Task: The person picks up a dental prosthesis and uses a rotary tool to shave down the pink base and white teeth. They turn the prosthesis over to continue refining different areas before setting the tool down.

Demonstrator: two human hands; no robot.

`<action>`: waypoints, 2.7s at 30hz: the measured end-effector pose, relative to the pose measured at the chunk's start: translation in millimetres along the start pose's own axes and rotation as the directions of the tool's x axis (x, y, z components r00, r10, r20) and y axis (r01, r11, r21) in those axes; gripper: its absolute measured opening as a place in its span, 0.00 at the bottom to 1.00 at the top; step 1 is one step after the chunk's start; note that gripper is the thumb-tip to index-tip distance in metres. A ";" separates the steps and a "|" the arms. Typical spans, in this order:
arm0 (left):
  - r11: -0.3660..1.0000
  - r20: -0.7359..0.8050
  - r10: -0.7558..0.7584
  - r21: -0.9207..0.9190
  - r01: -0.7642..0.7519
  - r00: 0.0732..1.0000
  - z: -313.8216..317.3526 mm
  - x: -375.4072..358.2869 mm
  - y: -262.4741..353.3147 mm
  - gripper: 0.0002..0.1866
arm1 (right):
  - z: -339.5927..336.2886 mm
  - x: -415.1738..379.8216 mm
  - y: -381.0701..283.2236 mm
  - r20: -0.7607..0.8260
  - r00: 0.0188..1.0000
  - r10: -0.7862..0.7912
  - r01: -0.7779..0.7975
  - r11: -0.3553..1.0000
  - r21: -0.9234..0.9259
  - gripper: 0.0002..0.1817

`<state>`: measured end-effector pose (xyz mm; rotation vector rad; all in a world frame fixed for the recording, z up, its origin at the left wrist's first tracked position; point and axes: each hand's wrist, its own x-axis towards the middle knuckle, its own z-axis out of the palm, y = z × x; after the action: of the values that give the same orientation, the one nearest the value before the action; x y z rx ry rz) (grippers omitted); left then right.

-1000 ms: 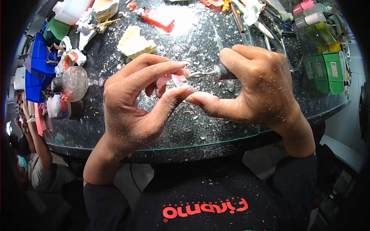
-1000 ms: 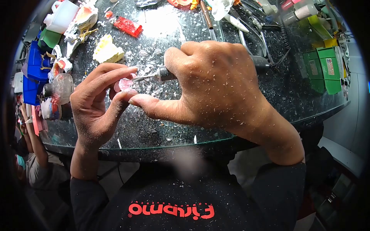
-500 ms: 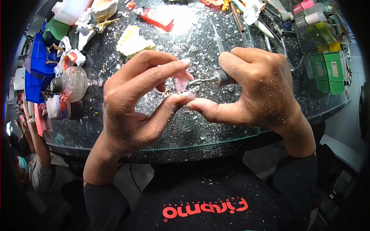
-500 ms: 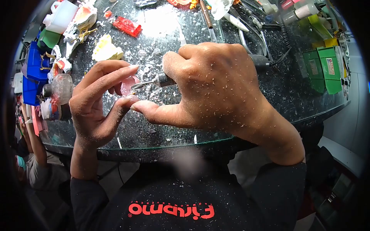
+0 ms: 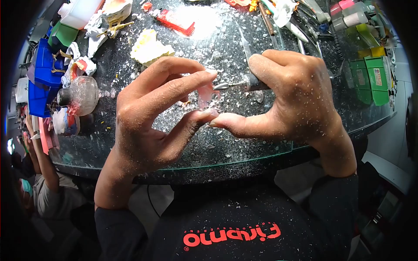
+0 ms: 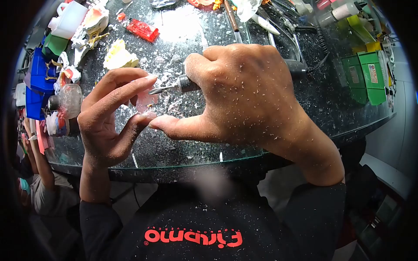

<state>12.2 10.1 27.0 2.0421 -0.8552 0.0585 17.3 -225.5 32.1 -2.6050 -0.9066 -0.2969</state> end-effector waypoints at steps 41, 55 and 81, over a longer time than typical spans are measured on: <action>0.924 -0.094 0.160 -0.337 -0.182 0.983 13.7 -1.2 -18.9 0.28 | 9.6 6.7 5.2 -0.337 0.881 -0.332 0.458 0.777 0.431 0.22; 0.978 -0.153 0.069 -0.183 -0.097 0.986 9.2 -2.9 -9.8 0.21 | -6.9 2.6 2.1 0.018 0.999 -0.050 0.047 0.987 0.156 0.26; 0.988 -0.140 0.153 0.059 -0.146 0.978 9.9 -0.2 -2.9 0.19 | 5.6 0.6 -2.5 -0.009 0.999 -0.052 0.053 0.979 0.195 0.21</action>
<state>11.1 3.9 18.9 1.9881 -0.9224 0.3094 16.6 -221.1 27.8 -2.4032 -0.9537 -0.2149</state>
